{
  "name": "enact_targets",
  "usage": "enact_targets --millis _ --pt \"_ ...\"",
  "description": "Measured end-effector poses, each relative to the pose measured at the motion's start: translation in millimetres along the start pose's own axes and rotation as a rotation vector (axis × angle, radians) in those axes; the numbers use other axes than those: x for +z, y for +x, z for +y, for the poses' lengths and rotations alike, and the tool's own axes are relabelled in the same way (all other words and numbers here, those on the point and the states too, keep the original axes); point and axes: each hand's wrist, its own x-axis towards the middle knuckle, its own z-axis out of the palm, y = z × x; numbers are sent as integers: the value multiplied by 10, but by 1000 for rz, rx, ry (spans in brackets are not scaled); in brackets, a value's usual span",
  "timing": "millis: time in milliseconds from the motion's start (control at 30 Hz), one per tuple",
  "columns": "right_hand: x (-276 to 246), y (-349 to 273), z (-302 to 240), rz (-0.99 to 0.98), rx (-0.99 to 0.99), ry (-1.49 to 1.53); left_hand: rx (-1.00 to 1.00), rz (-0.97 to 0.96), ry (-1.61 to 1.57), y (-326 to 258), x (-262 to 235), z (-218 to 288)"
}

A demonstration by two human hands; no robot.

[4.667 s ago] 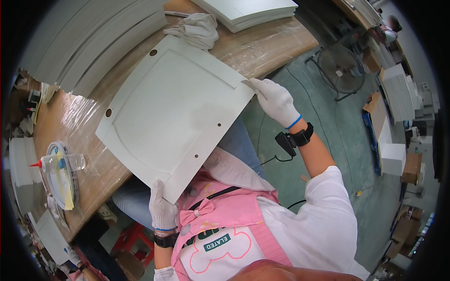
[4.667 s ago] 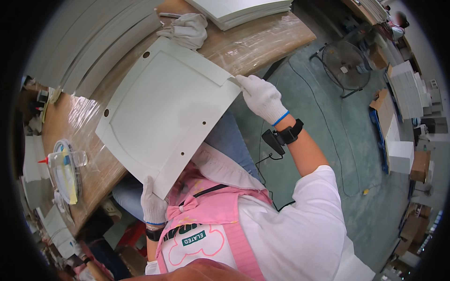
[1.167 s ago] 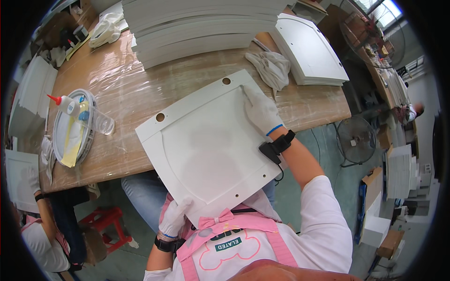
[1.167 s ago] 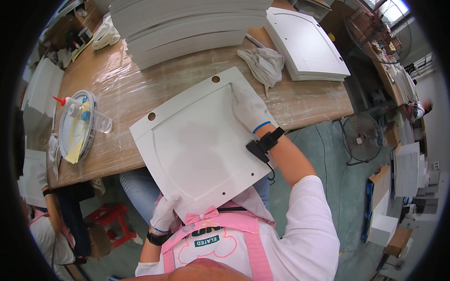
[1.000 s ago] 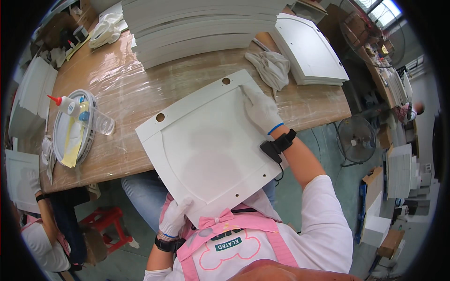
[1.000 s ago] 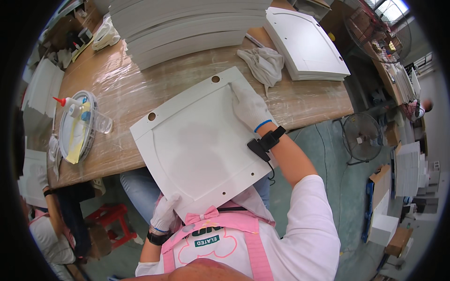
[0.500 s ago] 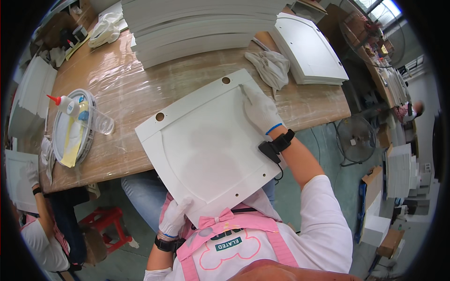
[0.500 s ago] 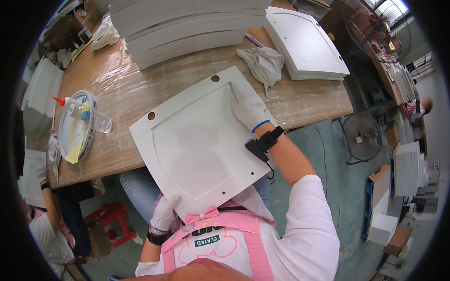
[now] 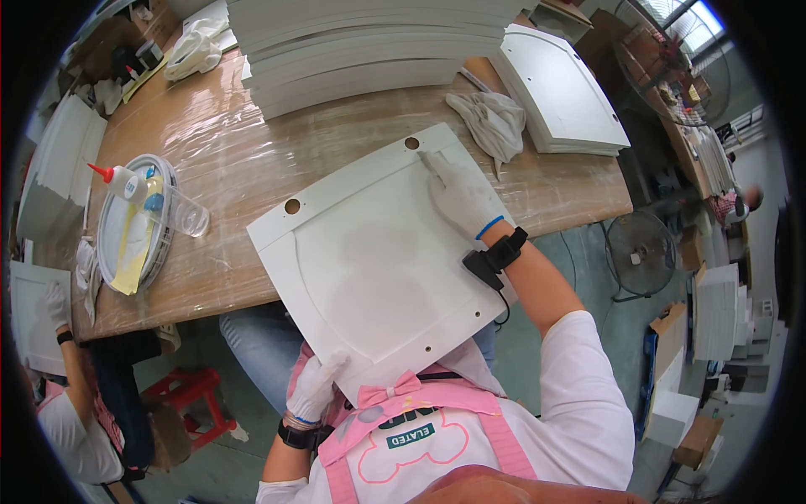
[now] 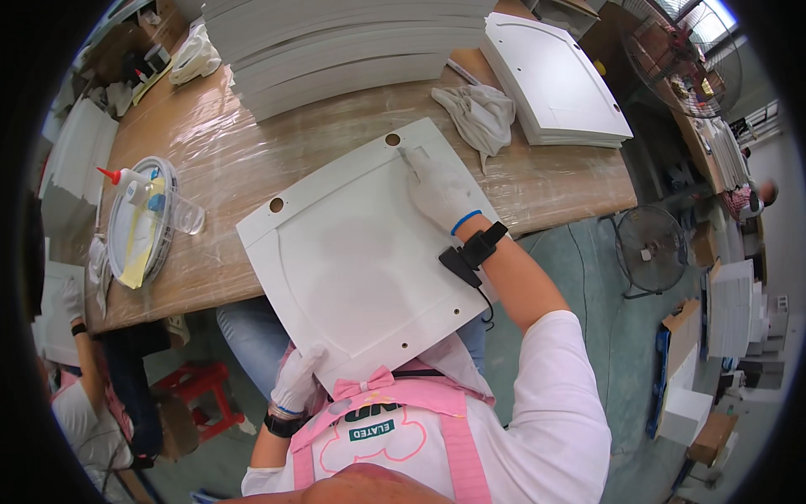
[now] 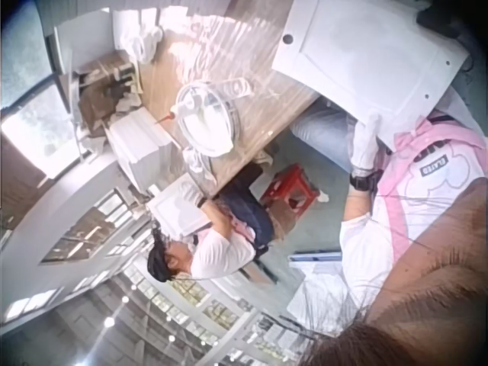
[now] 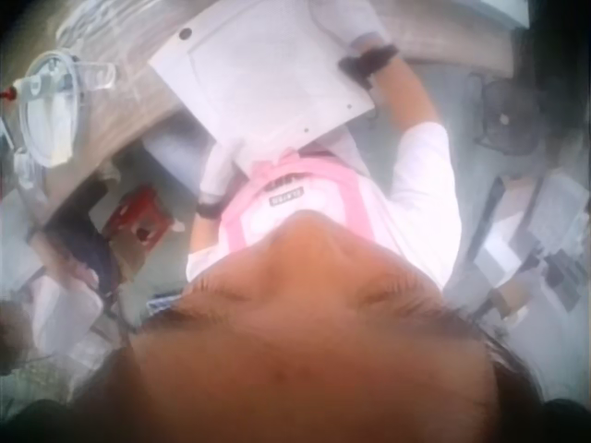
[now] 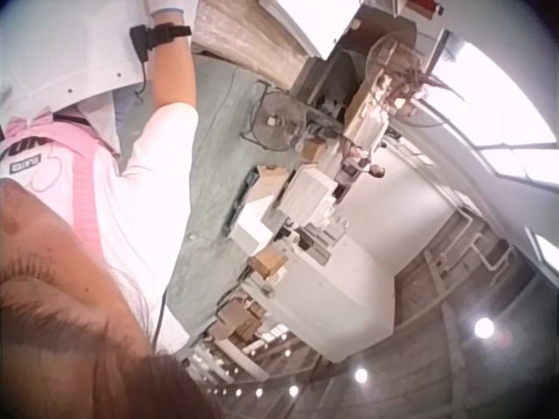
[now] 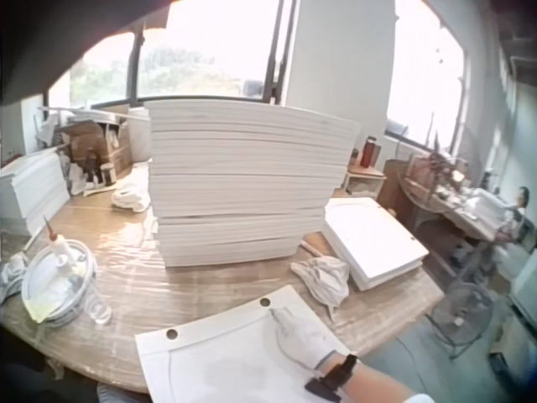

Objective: The person is cleaning and scraping the edges of white furniture panels at a workbench.

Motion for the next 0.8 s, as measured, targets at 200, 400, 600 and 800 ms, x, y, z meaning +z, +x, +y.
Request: enact_targets --millis 200,400,600,800 --pt "43 16 3 57 -39 25 -2 -13 21 -3 -66 -28" --pt "27 21 -46 -32 25 42 12 -10 70 -7 -89 -20" --pt "-319 392 -112 -36 191 573 -33 11 7 -73 25 97" --pt "-82 757 -804 -124 126 379 -8 -11 -54 -94 -81 98"
